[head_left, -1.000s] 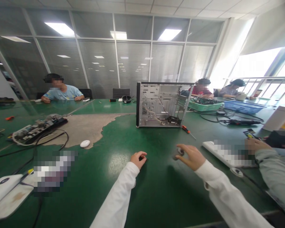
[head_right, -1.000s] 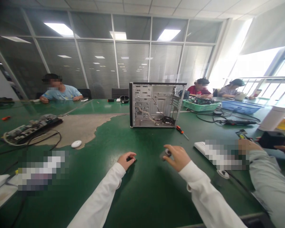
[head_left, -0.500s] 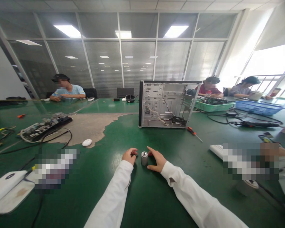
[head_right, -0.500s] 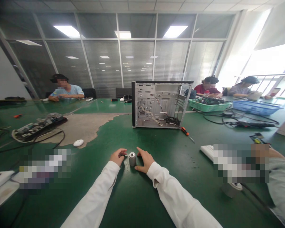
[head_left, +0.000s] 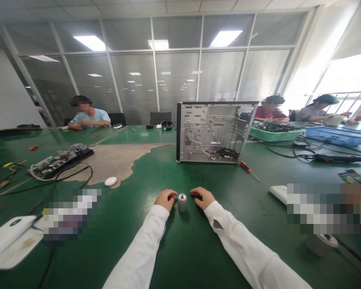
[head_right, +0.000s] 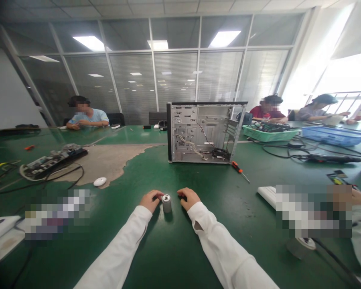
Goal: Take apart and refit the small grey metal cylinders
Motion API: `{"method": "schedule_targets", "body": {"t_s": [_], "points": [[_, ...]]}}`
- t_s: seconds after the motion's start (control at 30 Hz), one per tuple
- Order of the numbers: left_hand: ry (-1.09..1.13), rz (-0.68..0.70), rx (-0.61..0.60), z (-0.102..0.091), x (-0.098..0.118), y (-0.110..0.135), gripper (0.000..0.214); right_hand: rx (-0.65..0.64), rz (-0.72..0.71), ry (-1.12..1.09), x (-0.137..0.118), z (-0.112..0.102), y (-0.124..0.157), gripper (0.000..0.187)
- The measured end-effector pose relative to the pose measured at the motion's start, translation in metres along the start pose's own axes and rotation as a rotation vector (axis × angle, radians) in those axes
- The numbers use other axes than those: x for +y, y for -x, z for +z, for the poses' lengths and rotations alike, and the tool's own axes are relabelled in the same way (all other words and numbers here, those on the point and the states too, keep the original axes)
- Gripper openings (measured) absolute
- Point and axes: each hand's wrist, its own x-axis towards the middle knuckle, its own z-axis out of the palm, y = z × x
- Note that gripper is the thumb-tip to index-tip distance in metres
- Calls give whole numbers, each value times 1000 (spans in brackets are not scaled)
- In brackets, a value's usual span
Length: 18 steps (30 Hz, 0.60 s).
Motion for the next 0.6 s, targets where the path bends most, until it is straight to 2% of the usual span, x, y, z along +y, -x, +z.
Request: {"method": "schedule_targets", "body": {"t_s": [0.43, 0.6], "points": [[0, 15, -20, 1, 1, 0, 29, -1, -19, 42, 0, 1, 1, 33], [11, 7, -23, 0, 2, 0, 29, 137, -14, -110, -17, -1, 4, 37]]}}
